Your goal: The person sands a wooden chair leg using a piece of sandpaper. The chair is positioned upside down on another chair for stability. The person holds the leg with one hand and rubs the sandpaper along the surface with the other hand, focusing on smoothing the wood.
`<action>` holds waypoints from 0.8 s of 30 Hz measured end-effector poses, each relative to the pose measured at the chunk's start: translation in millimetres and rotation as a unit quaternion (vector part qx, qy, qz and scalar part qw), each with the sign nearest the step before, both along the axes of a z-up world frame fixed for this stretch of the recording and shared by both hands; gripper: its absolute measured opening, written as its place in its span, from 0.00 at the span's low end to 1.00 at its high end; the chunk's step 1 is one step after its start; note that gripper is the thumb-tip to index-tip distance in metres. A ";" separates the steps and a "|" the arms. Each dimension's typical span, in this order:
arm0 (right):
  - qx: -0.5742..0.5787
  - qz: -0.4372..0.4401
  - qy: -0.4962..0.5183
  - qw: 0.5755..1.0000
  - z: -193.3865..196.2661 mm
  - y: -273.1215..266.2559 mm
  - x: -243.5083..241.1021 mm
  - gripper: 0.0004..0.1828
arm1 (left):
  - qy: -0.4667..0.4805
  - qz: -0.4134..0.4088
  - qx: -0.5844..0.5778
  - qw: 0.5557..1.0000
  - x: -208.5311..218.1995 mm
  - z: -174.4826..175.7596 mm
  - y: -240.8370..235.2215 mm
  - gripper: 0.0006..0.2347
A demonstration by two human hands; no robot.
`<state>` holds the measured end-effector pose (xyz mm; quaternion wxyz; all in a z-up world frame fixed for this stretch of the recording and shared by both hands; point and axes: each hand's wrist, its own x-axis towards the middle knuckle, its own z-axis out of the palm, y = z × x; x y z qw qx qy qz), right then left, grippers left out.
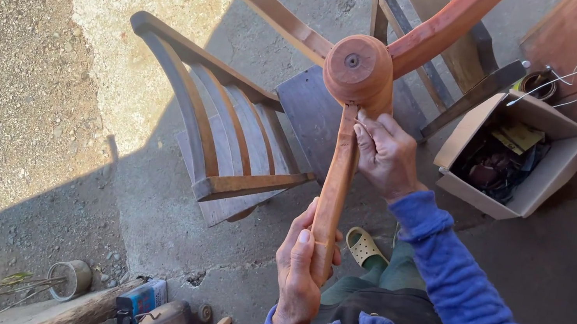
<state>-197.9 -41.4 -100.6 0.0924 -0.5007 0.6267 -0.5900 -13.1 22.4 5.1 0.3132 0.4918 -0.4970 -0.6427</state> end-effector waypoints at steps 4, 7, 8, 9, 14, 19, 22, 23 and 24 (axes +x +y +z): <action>0.000 0.021 0.028 0.999 5.5 3.7 -0.8 0.10 | 0.016 0.000 -0.008 1.000 1.8 -7.1 -0.3 0.26; 0.028 0.019 0.045 0.998 9.4 -5.3 -8.7 0.10 | -0.002 -0.003 0.006 1.000 -0.3 2.4 -5.1 0.27; 0.025 0.018 0.049 0.998 14.1 -0.9 -8.4 0.10 | 0.002 -0.004 0.002 1.000 1.3 1.3 -3.0 0.27; 0.021 0.035 0.062 0.997 19.5 3.4 -8.1 0.10 | 0.002 -0.004 0.002 1.000 2.9 0.9 -1.1 0.27; 0.029 0.073 0.103 0.992 25.4 -4.4 -13.5 0.10 | 0.005 0.001 -0.009 1.000 1.2 -2.9 -3.5 0.26; 0.066 0.082 0.138 0.985 22.6 -19.6 -21.1 0.10 | -0.006 0.000 -0.004 1.000 -0.1 -0.4 -7.4 0.27; 0.065 0.111 0.145 0.981 25.1 -11.9 -20.4 0.10 | 0.006 -0.001 -0.009 1.000 5.2 -9.6 -8.0 0.27; 0.067 0.113 0.144 0.981 27.9 -16.7 -22.8 0.10 | 0.004 0.000 -0.006 1.000 3.3 -5.4 -9.2 0.27; 0.086 0.098 0.168 0.977 29.4 -16.1 -23.6 0.10 | -0.007 -0.002 -0.004 1.000 3.0 -1.2 -5.8 0.27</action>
